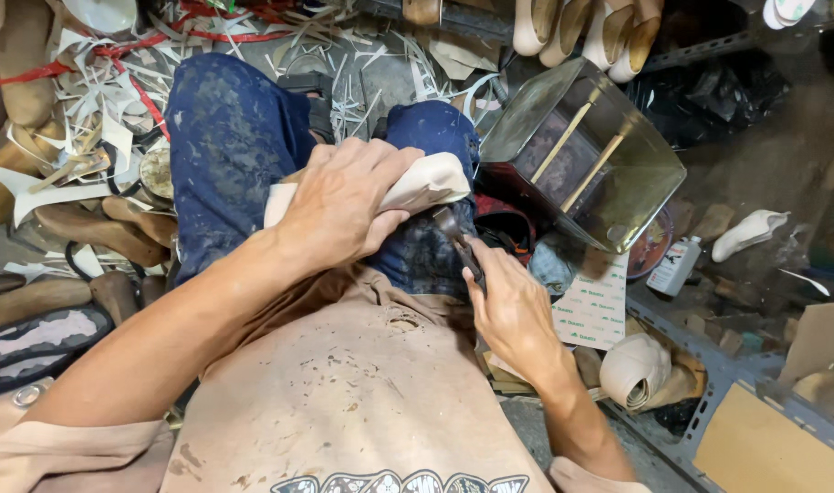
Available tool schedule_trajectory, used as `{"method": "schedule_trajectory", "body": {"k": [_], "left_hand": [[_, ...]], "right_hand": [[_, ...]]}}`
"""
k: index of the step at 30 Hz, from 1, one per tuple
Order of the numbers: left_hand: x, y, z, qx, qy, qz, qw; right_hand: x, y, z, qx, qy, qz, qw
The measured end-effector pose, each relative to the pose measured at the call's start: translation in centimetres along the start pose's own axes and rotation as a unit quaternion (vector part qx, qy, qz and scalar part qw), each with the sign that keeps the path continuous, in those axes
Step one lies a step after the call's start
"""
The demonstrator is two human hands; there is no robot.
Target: The person holds a beige shoe on their lap and uses a hammer to repeatedly tap the shoe's sole and heel area. They rotate the shoe to access different sides and continue hammering the edges and sole throughout the clip.
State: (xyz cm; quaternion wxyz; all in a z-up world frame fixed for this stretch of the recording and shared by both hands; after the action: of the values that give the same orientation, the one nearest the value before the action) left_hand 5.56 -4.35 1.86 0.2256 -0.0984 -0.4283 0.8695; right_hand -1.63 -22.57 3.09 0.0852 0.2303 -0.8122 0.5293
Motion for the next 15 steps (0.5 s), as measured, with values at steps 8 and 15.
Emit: {"method": "schedule_trajectory", "body": {"k": [8,15], "left_hand": [[0.8,3.3,0.0,0.018,0.032,0.067,0.997],[0.8,4.5,1.0,-0.055,0.04,0.106,0.992]], "right_hand": [[-1.1,-0.6,-0.8,0.193,-0.049,-0.039,0.979],[-1.5,-2.3,-1.7,0.349,-0.067,-0.057,0.933]]}}
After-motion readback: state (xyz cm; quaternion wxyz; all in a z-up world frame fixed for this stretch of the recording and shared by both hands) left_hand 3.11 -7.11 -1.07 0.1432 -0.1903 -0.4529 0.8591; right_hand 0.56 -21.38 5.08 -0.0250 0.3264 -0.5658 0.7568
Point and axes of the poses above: each hand's wrist, its own x-axis away from the middle knuckle, its own y-axis out of the palm, z = x × y, the point moved 10 cm from there along -x, towards the middle knuckle, and after that the axes turned 6 degrees about -x, right-handed, at the moved point
